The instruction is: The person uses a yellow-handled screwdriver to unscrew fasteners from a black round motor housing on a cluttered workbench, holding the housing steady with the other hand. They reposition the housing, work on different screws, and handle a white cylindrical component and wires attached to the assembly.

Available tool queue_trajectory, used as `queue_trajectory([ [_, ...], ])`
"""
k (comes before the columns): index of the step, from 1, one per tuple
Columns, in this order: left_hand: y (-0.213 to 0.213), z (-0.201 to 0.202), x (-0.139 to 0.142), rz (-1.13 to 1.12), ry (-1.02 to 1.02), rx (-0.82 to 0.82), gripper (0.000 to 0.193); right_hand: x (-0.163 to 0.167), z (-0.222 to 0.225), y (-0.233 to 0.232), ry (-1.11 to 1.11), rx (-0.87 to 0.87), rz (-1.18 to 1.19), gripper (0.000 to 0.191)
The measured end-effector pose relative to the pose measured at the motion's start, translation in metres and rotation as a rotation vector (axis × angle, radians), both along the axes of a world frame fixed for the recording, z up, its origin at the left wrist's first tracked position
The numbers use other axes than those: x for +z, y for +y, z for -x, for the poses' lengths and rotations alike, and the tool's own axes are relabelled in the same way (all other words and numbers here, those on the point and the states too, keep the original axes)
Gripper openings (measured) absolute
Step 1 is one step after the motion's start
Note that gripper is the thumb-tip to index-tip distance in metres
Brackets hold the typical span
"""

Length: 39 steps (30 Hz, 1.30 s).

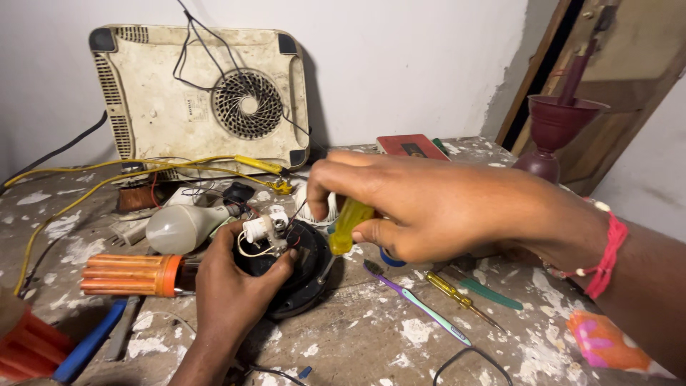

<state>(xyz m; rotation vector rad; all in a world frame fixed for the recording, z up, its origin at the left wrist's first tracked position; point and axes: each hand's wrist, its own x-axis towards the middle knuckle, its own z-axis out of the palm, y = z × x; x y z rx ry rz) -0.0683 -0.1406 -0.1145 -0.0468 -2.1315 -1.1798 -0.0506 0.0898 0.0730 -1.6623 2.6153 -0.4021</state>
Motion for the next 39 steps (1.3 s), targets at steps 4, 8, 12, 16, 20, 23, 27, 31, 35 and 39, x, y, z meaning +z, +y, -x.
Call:
queue_trajectory([
  [4,-0.001,0.003,-0.002,0.007,0.014,-0.007,0.066,-0.003,0.007,-0.008,0.191,-0.31,-0.15,0.054],
  [8,0.001,0.006,-0.002,0.001,-0.027,-0.002,0.066,-0.008,0.015,-0.011,0.314,-0.454,-0.131,0.042],
  [12,0.005,0.009,-0.002,-0.005,-0.024,-0.009,0.066,-0.012,0.025,-0.004,0.25,-0.267,0.091,0.043],
  [16,0.005,0.013,-0.004,0.006,-0.051,0.014,0.065,-0.02,0.033,0.001,0.225,-0.172,0.243,0.041],
  [20,0.005,0.016,-0.006,0.001,-0.041,0.009,0.067,-0.036,0.036,-0.007,0.016,-0.314,0.407,0.035],
  [23,0.003,0.018,-0.007,0.001,-0.048,0.007,0.066,-0.049,0.034,-0.017,0.174,-0.21,0.604,0.041],
  [27,0.002,0.019,-0.007,-0.001,-0.038,0.005,0.067,-0.066,0.026,-0.029,0.121,-0.299,0.749,0.044],
  [31,0.0,0.021,-0.007,-0.028,-0.053,-0.012,0.065,-0.082,0.024,-0.036,-0.031,-0.191,0.967,0.05],
  [35,-0.001,0.022,-0.007,0.0,-0.036,0.002,0.066,-0.094,0.029,-0.039,-0.181,-0.127,1.141,0.048],
  [39,0.0,0.022,-0.005,0.034,-0.035,0.011,0.065,-0.1,0.032,-0.038,-0.229,-0.125,1.192,0.035],
])
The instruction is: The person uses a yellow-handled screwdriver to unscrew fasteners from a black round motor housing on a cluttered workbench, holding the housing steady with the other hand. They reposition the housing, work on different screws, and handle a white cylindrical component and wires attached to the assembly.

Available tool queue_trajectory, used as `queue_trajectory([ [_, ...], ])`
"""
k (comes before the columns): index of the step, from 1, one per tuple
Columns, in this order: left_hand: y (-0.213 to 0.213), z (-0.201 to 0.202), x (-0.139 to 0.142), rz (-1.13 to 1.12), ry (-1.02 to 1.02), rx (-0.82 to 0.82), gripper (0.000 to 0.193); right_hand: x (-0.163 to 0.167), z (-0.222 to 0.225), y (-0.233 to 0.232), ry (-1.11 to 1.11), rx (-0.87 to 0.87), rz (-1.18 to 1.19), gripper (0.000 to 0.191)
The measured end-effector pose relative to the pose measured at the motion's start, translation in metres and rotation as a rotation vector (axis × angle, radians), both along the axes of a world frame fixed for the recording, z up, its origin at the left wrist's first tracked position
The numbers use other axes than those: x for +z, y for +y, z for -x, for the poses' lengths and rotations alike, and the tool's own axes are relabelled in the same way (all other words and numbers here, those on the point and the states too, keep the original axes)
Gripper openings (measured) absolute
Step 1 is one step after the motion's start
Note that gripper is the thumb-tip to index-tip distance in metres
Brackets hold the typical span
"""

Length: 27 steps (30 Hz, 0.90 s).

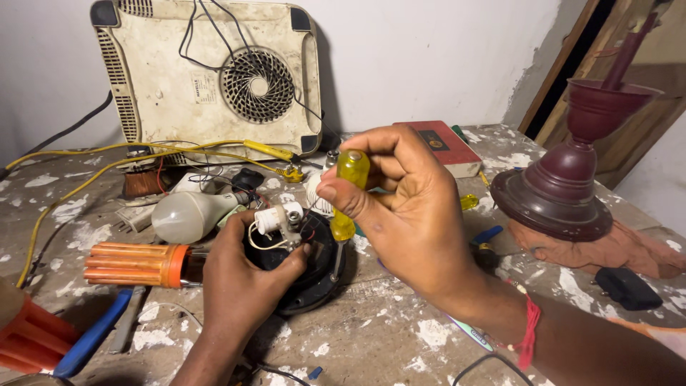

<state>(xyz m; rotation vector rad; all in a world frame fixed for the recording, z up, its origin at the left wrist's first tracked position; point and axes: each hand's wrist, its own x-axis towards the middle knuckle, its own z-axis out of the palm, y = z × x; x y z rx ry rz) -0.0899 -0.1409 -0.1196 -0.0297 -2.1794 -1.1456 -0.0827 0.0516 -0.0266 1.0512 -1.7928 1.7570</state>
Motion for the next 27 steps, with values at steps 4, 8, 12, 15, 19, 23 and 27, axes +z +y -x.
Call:
queue_trajectory([
  [4,0.0,-0.003,0.004,-0.022,-0.018,-0.022,0.065,0.001,0.0,-0.001,-0.003,0.062,-0.028,0.033],
  [8,0.0,-0.005,0.005,-0.014,-0.004,-0.02,0.066,-0.005,-0.014,-0.001,-0.01,0.083,-0.078,0.034],
  [12,-0.004,-0.004,0.005,-0.011,-0.022,0.005,0.066,-0.008,-0.014,0.003,0.022,0.119,-0.06,0.033],
  [15,-0.004,-0.002,0.003,-0.028,-0.019,-0.008,0.064,-0.01,-0.011,0.016,-0.048,0.167,-0.046,0.034],
  [19,-0.003,-0.003,-0.001,-0.02,0.002,-0.012,0.063,-0.012,0.001,0.027,-0.023,0.198,-0.039,0.035],
  [23,-0.002,-0.003,0.001,-0.057,-0.043,-0.019,0.063,-0.013,0.007,0.03,0.056,0.114,-0.021,0.038],
  [27,-0.001,-0.002,0.001,-0.064,-0.044,-0.026,0.062,-0.014,0.013,0.027,0.152,0.201,0.057,0.036],
])
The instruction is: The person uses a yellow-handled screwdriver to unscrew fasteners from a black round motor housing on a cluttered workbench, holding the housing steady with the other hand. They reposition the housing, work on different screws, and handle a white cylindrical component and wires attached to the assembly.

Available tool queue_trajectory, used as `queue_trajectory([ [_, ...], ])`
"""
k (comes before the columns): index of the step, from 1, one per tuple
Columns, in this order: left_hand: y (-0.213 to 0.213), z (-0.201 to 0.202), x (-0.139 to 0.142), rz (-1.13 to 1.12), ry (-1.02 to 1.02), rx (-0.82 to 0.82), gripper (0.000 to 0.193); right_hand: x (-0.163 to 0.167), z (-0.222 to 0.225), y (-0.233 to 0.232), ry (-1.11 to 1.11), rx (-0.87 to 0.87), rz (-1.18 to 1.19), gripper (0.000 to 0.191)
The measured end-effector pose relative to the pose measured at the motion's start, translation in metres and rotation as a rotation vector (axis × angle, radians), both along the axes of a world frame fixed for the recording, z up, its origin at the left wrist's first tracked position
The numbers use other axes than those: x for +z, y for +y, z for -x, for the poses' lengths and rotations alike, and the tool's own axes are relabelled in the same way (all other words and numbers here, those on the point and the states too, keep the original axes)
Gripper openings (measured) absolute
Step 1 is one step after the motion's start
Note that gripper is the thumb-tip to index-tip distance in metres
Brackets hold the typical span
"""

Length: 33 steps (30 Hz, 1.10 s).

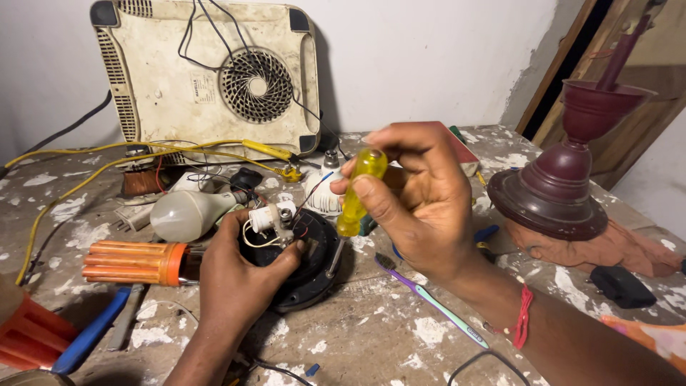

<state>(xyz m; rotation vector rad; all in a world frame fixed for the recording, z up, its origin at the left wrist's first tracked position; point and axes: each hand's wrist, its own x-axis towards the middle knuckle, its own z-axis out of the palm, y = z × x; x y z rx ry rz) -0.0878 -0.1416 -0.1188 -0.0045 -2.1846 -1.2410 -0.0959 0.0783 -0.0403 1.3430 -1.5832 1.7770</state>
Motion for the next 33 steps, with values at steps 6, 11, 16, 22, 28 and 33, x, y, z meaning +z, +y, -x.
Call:
queue_trajectory([
  [6,0.001,0.001,-0.003,0.032,-0.008,0.019,0.062,0.002,-0.003,-0.002,0.062,-0.011,-0.078,0.035],
  [11,0.004,0.0,-0.002,-0.003,0.024,-0.007,0.062,0.007,-0.008,-0.008,-0.034,-0.06,-0.064,0.028],
  [16,0.004,-0.001,0.0,0.046,0.025,0.019,0.062,0.005,-0.012,-0.011,-0.052,-0.075,-0.005,0.025],
  [22,0.005,-0.005,0.002,0.062,0.048,0.019,0.062,0.004,-0.024,-0.007,-0.113,-0.021,-0.052,0.028],
  [28,0.008,-0.012,0.002,0.105,0.032,0.09,0.068,0.003,-0.035,-0.012,-0.093,-0.023,-0.068,0.027],
  [33,0.007,-0.012,0.001,0.047,0.011,0.073,0.068,0.002,-0.033,-0.01,-0.067,-0.034,-0.055,0.025],
])
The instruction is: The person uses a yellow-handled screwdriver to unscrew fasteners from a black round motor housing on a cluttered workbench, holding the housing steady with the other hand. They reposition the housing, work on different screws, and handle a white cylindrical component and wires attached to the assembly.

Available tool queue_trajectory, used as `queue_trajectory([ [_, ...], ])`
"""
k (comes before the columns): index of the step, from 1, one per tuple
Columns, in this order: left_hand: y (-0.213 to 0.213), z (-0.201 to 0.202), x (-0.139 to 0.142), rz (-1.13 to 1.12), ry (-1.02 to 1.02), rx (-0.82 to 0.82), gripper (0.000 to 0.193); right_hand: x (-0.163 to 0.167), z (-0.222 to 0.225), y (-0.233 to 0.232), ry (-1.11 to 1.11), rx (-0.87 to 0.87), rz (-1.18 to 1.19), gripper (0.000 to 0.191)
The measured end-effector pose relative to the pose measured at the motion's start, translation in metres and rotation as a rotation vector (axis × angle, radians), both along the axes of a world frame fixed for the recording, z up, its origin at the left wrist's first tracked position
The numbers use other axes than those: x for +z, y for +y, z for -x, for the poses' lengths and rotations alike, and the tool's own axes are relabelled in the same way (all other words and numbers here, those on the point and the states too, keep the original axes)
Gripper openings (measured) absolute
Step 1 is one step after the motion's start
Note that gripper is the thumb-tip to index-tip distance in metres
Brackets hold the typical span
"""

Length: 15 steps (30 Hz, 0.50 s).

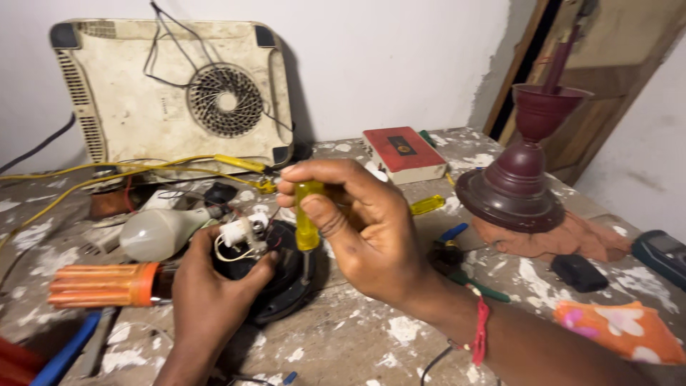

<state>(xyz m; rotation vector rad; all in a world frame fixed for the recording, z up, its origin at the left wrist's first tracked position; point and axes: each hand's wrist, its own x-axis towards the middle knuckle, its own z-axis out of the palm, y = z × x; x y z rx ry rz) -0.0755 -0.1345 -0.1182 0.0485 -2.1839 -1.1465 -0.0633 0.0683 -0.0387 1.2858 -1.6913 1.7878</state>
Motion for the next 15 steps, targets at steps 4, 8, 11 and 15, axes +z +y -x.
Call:
queue_trajectory([
  [4,0.001,-0.0012,0.0016,-0.003,-0.027,-0.005,0.068,-0.0002,0.0002,0.0016,-0.041,0.003,0.02,0.024],
  [8,0.0034,-0.0041,0.0042,-0.038,-0.065,-0.018,0.069,-0.0004,-0.0026,0.0015,0.084,-0.069,0.044,0.026],
  [11,0.0038,-0.0049,0.0054,-0.026,-0.062,-0.006,0.069,-0.0002,-0.0068,0.0021,0.039,-0.075,0.078,0.023],
  [15,0.0041,-0.0042,0.0043,-0.025,-0.053,-0.01,0.068,0.0054,-0.0073,0.0068,-0.034,-0.036,0.095,0.02],
])
